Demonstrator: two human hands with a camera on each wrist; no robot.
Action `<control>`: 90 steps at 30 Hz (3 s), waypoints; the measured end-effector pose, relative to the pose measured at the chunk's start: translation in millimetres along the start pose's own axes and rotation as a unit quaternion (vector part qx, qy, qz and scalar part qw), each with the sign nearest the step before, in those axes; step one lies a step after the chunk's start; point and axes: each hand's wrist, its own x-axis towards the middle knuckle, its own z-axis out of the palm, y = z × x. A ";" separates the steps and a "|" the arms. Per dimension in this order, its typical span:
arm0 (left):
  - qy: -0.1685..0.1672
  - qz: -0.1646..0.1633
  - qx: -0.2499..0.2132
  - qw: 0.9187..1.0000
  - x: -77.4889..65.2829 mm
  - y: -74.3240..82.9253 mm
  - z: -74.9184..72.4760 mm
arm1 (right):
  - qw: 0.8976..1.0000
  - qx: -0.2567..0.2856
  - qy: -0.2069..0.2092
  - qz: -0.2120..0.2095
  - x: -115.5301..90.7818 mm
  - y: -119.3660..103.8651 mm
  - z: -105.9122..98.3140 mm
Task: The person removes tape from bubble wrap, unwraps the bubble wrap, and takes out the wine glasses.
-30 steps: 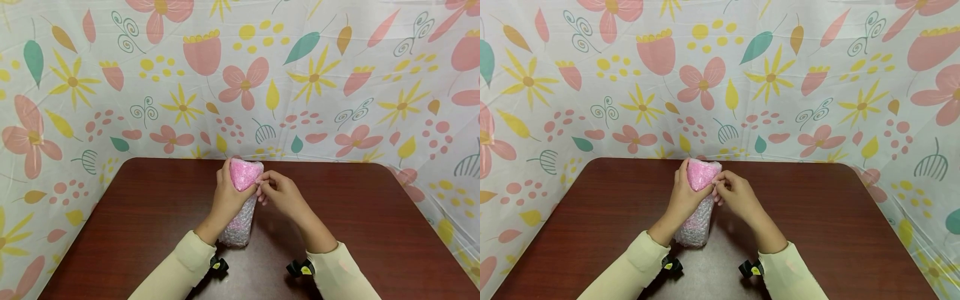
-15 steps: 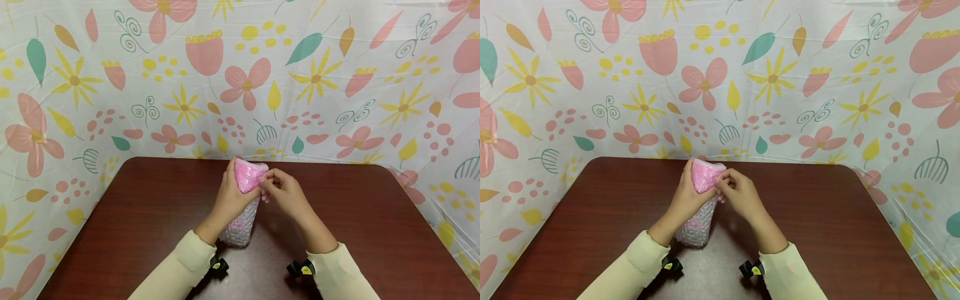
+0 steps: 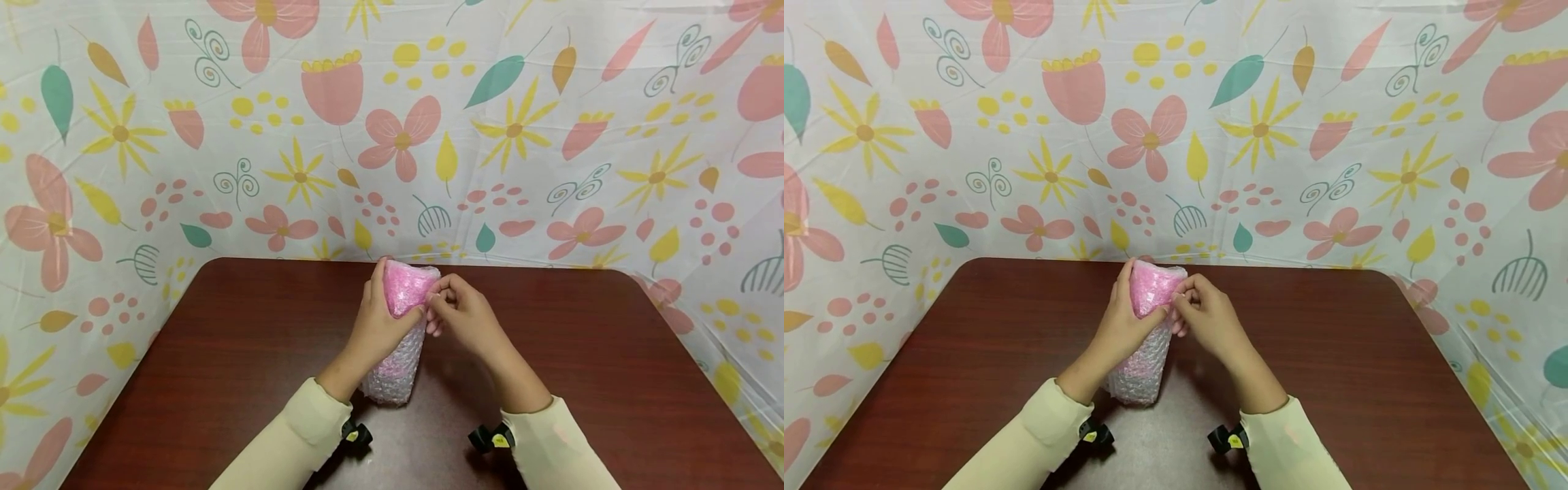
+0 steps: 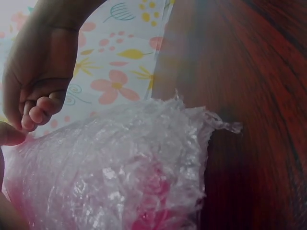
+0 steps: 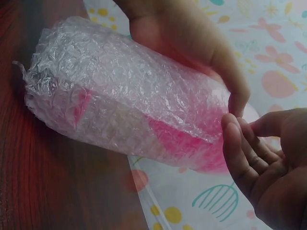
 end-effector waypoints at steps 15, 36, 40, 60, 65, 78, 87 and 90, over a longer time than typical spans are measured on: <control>0.055 0.016 -0.020 0.998 3.0 -3.1 -2.0 | 0.998 0.060 -0.021 -0.005 -0.8 -2.1 -2.7; 0.091 0.016 0.012 0.996 1.8 1.5 -3.4 | 0.995 -0.077 0.059 -0.018 -0.4 2.1 1.9; 0.090 0.010 0.017 0.996 2.4 1.1 -3.6 | 0.988 -0.133 0.077 -0.030 -1.0 1.5 1.4; 0.097 0.024 0.049 0.994 1.9 -0.9 -1.3 | 0.994 -0.105 -0.024 -0.030 -5.2 -9.8 7.7; 0.109 0.019 0.052 0.993 2.3 -1.7 -0.9 | 0.992 -0.116 -0.031 -0.037 -4.7 -2.9 5.2; 0.114 0.025 0.050 0.992 1.8 -0.3 0.4 | 0.998 -0.050 -0.023 -0.003 -9.1 -8.0 3.9; 0.061 0.028 0.036 0.997 -0.8 -0.3 0.7 | 0.999 -0.007 -0.041 -0.008 -5.2 -4.7 3.4; 0.030 0.032 0.023 0.999 -0.7 -0.4 -0.9 | 0.999 -0.011 -0.045 -0.007 -3.6 -2.3 0.4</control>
